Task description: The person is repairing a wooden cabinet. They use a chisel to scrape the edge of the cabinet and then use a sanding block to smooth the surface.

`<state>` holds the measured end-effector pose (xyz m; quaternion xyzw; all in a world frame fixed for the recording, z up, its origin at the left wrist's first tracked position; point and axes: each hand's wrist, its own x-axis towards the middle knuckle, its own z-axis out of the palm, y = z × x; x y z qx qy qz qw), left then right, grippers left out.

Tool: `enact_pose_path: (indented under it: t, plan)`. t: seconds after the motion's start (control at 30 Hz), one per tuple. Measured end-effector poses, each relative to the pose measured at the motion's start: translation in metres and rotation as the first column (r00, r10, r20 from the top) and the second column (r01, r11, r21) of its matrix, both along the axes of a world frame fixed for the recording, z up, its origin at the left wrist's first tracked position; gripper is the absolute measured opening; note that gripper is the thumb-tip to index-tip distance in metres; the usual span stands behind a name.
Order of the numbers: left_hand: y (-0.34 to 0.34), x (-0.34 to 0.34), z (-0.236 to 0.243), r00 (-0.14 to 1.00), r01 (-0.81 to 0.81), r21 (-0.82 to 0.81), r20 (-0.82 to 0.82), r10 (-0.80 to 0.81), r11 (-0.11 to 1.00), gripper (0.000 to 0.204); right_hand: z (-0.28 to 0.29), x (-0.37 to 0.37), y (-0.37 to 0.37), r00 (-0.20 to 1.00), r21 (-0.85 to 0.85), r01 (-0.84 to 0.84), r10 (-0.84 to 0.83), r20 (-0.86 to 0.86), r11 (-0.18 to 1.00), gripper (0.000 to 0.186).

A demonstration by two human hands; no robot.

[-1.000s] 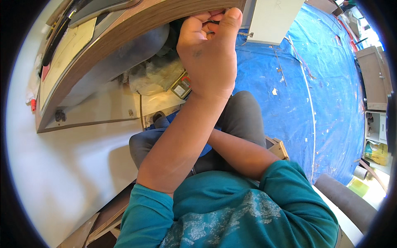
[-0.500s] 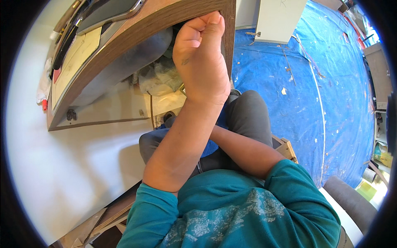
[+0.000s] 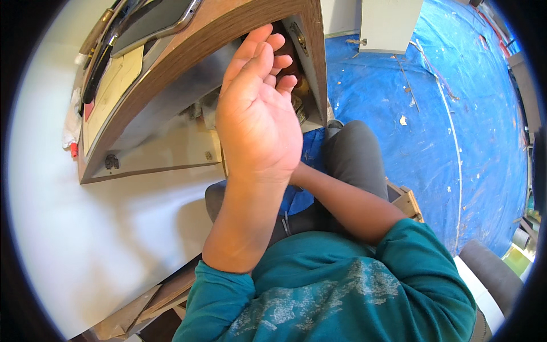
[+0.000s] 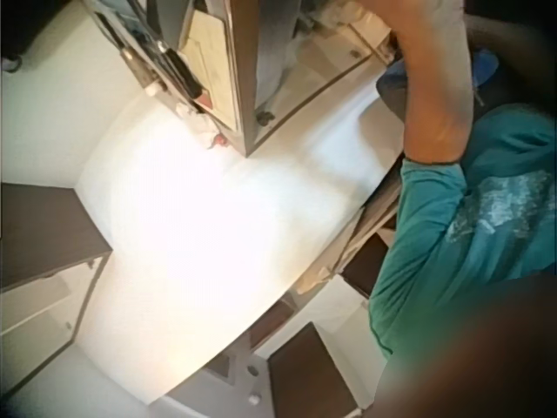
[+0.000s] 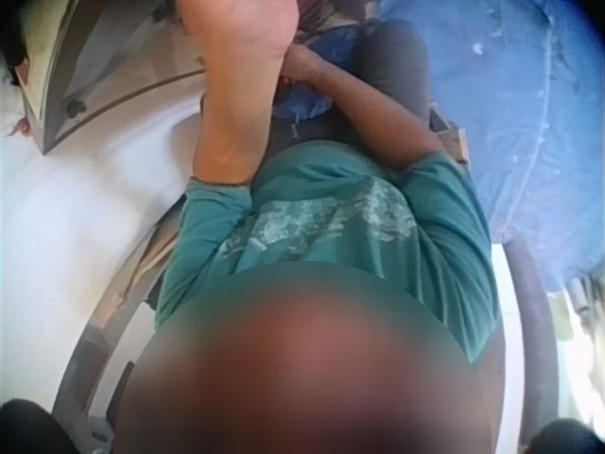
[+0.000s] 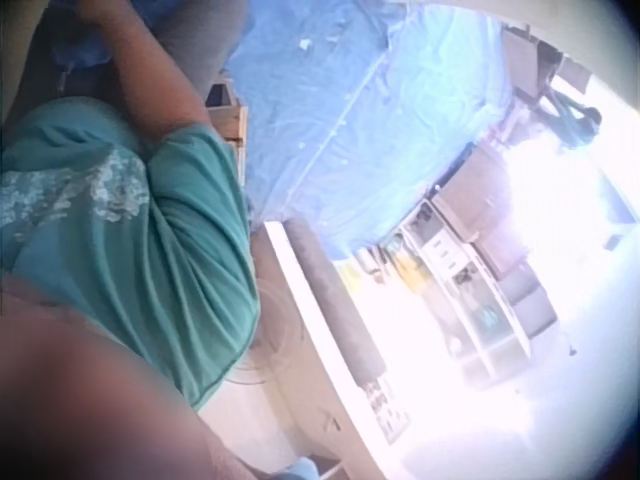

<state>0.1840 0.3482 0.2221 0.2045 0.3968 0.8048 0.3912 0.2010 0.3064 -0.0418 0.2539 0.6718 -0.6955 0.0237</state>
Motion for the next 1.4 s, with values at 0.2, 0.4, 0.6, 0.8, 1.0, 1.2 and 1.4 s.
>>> enact_pose_path:
  t: [0.2, 0.4, 0.6, 0.8, 1.0, 1.2, 1.4]
  plan:
    - [-0.053, -0.039, -0.018, 0.808, -0.087, -0.021, -0.586, 0.058, 0.996, 0.032, 0.102, 0.034, 0.023, 0.758, -0.747, 0.334, -0.635, -0.150, 0.575, 0.057]
    - [-0.088, -0.055, -0.037, 0.470, -0.256, -0.175, -0.882, -0.036, 0.951, 0.053, 0.193, 0.028, 0.036, 0.433, -0.734, 0.228, -0.742, -0.512, 0.640, 0.065]
    - [-0.065, -0.040, -0.009, 0.539, -0.167, -0.312, -0.823, -0.178, 0.935, 0.063, 0.237, 0.003, 0.051, 0.203, -0.774, 0.263, -0.817, -0.539, 0.576, 0.066]
    - [-0.052, -0.048, -0.001, 0.185, -0.320, -0.305, -0.949, -0.256, 0.897, 0.064, 0.234, 0.005, 0.056, 0.201, -0.648, 0.324, -0.720, -0.664, 0.689, 0.047]
    - [-0.043, -0.051, 0.007, 0.048, -0.375, -0.253, -0.966, -0.254, 0.892, 0.065, 0.234, 0.014, 0.066, 0.258, -0.682, 0.030, -0.665, -0.701, 0.731, 0.044]
    - [-0.041, -0.058, 0.009, -0.015, -0.452, -0.185, -0.977, -0.215, 0.873, 0.065, 0.235, 0.007, 0.067, 0.216, -0.705, 0.035, -0.694, -0.687, 0.709, 0.042]
    - [-0.040, -0.051, 0.014, 0.120, -0.514, -0.192, -0.981, -0.152, 0.836, 0.060, 0.235, 0.005, 0.069, 0.215, -0.748, 0.024, -0.734, -0.644, 0.663, 0.045]
